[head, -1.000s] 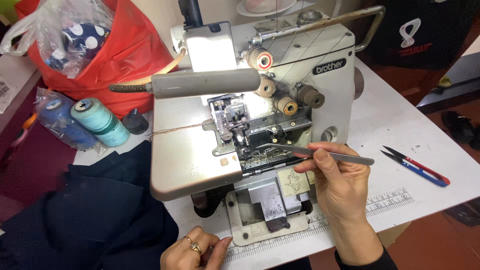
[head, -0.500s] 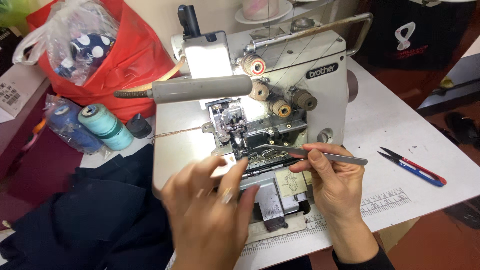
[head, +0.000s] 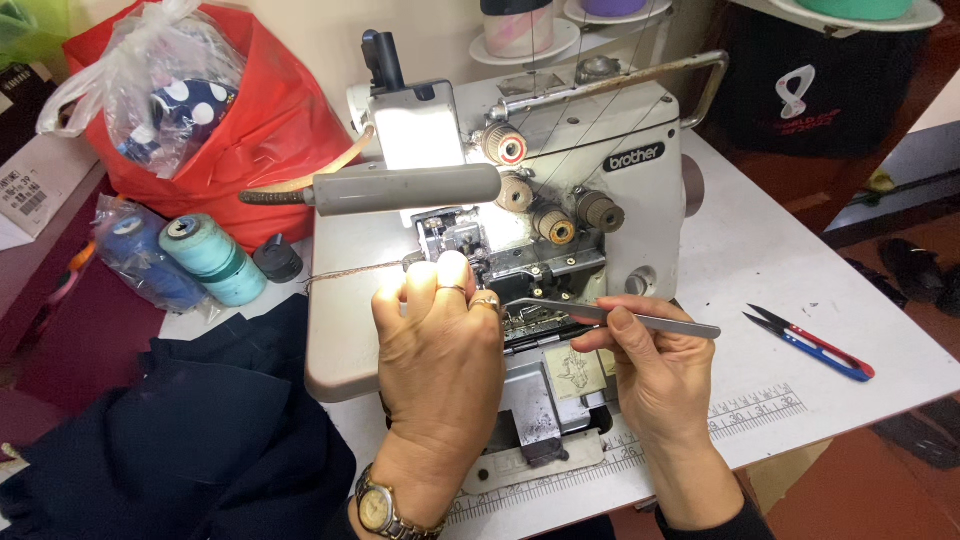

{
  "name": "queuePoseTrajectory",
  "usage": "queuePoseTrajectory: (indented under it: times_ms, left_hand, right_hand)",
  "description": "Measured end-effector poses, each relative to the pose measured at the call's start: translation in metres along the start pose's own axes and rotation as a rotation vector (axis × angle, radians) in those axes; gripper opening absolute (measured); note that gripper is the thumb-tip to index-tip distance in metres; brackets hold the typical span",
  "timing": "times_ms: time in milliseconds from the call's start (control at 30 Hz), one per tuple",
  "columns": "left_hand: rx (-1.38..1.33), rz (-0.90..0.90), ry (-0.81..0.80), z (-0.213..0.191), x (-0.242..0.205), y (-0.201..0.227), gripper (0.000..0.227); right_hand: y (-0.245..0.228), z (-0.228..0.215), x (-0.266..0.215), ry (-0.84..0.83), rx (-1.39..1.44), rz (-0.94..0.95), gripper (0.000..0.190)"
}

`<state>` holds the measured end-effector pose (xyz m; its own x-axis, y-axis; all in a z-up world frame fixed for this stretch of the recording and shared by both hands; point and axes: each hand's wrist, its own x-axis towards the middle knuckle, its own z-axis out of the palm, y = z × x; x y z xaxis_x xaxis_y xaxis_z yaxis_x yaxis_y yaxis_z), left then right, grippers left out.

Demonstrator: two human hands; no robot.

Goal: The person uses tweezers to manipulate the internal components of a sewing machine, specifically focusing on the needle and bobbin area. They carefully adjust the thread and small metal parts within the machine's mechanism.

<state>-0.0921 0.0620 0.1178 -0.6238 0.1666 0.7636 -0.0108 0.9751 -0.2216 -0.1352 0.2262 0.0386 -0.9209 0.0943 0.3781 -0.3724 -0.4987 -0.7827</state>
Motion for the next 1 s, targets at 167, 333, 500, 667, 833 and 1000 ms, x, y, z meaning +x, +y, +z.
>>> queuePoseTrajectory:
  times_ms: [167, 333, 500, 667, 833, 1000]
  left_hand:
    - [0.023, 0.019, 0.024, -0.003, -0.001, -0.002, 0.033]
    - [0.014, 0.042, 0.019, -0.004, -0.004, -0.004, 0.025]
    - [-0.018, 0.020, 0.048, -0.006, -0.005, -0.005, 0.023]
    - [-0.050, 0.022, 0.068, -0.006, -0.008, -0.007, 0.024]
    - [-0.063, 0.032, 0.083, -0.008, -0.008, -0.008, 0.021]
    - [-0.101, 0.037, 0.122, -0.008, -0.007, -0.009, 0.024]
  right_hand:
    - [-0.009, 0.001, -0.002, 0.003, 0.054, -0.047, 0.012]
    - [-0.063, 0.010, 0.002, 0.060, 0.036, -0.221, 0.021]
    - [-0.100, 0.032, 0.010, 0.072, -0.450, -0.397, 0.027]
    - [-0.094, 0.051, 0.028, 0.033, -0.993, -0.449, 0.015]
    - [-0.074, 0.053, 0.045, 0.019, -1.243, -0.630, 0.038]
    - [-0.064, 0.057, 0.052, 0.018, -1.281, -0.660, 0.032]
